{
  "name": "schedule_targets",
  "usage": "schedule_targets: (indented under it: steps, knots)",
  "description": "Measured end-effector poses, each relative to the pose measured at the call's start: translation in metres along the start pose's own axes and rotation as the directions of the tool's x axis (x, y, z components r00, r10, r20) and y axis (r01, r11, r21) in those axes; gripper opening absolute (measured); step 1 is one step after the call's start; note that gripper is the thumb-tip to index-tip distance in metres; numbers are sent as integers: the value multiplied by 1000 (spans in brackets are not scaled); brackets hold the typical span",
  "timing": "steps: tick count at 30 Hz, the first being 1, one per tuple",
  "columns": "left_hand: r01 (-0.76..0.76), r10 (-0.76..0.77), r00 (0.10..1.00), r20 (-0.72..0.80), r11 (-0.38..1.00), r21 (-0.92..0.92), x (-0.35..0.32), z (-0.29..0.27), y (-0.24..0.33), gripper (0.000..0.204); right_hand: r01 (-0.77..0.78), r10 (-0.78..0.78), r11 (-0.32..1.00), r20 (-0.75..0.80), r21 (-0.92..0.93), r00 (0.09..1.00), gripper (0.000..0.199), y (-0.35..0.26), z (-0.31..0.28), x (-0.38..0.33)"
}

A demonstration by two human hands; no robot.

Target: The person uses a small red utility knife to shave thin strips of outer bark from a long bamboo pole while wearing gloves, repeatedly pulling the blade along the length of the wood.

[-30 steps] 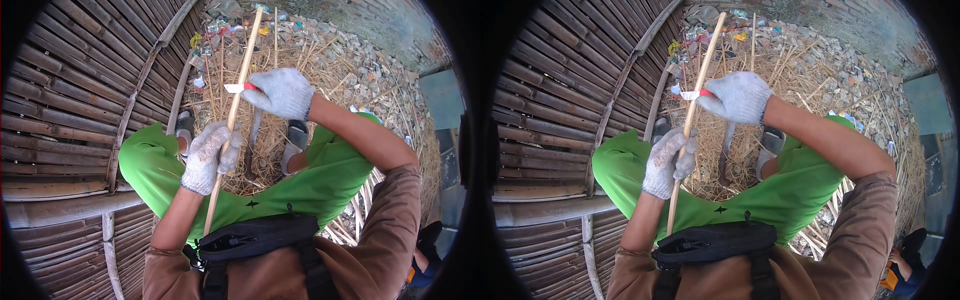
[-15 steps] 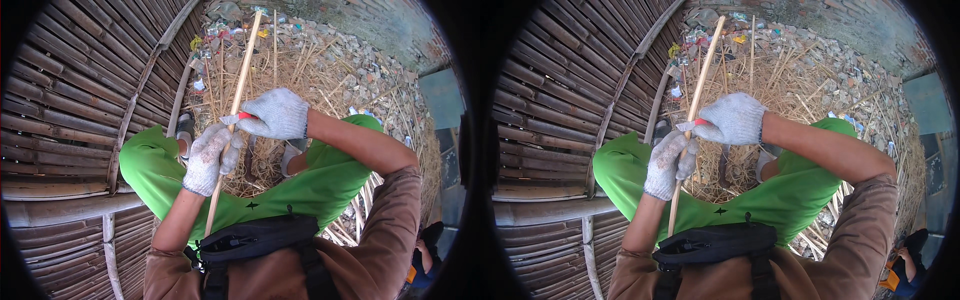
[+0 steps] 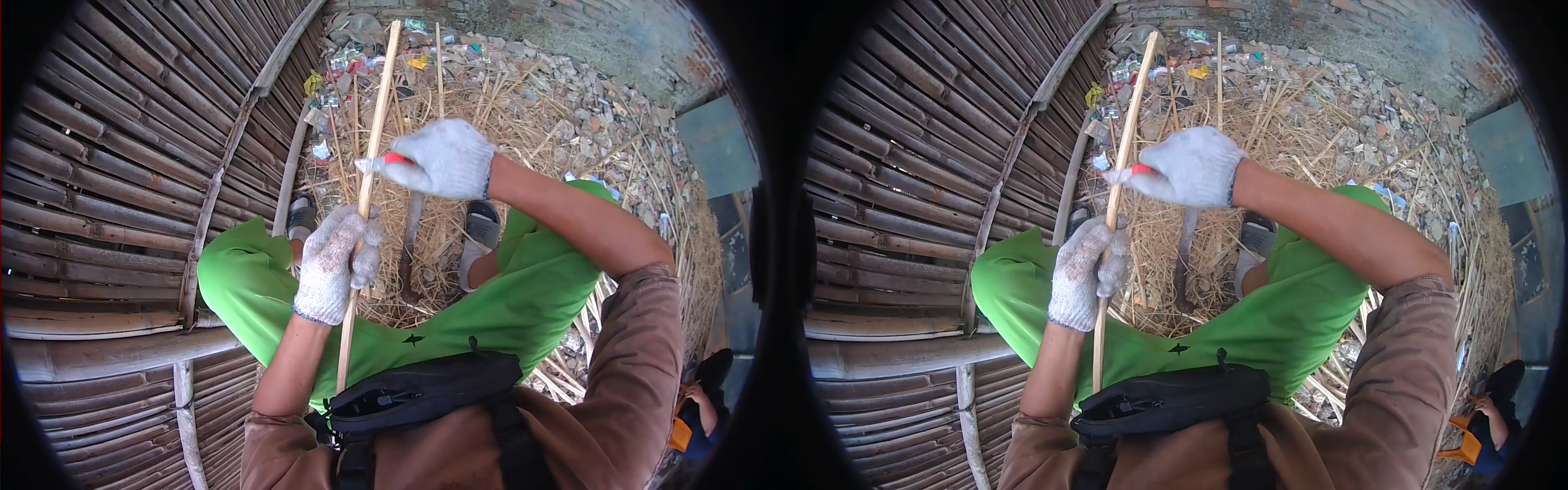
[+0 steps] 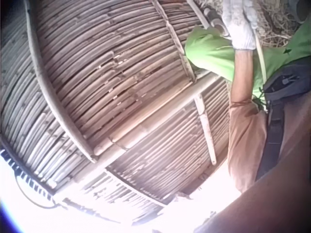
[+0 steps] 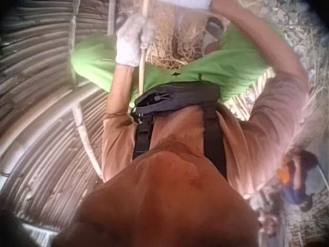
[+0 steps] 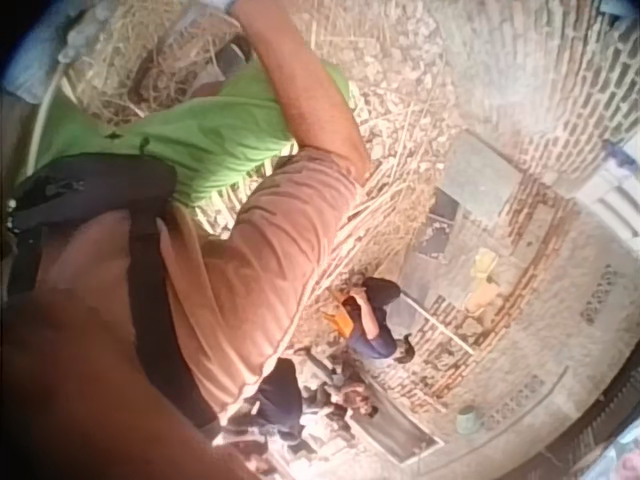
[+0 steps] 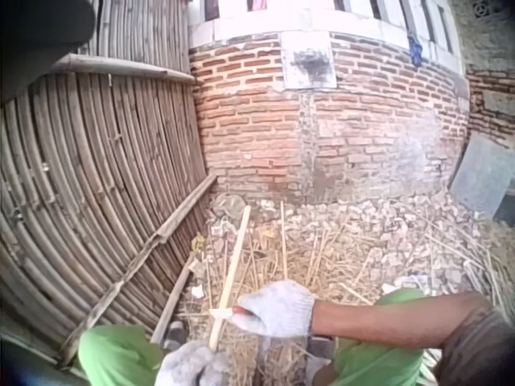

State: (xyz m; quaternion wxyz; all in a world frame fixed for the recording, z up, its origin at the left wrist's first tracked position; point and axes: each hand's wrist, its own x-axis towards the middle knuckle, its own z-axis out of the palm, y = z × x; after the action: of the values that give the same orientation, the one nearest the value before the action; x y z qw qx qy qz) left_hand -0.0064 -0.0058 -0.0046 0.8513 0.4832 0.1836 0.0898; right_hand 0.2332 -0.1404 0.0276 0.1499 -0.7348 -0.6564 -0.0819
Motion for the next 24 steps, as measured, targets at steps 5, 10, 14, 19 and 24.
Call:
schedule_targets:
  steps: [5,10,14,19,24]
  knots:
    - [98,-100,994,44,994,38,-17,10,-4,38,-427,431,902,61,-65,900,64,70,-29,-2]
    - [39,-42,999,28,994,101,-8,-1,-8,35,-309,298,948,118,81,947,62,20,-3,-9]
    - [16,-5,997,-71,988,155,-4,11,-3,22,-192,164,975,216,113,962,54,-10,7,-12]
    - [14,16,997,-74,918,395,3,-5,-10,25,-57,17,978,194,203,981,50,-26,21,-10]
    - [-5,94,977,-191,908,420,-2,10,-9,21,-153,136,988,310,31,941,54,-25,3,8]
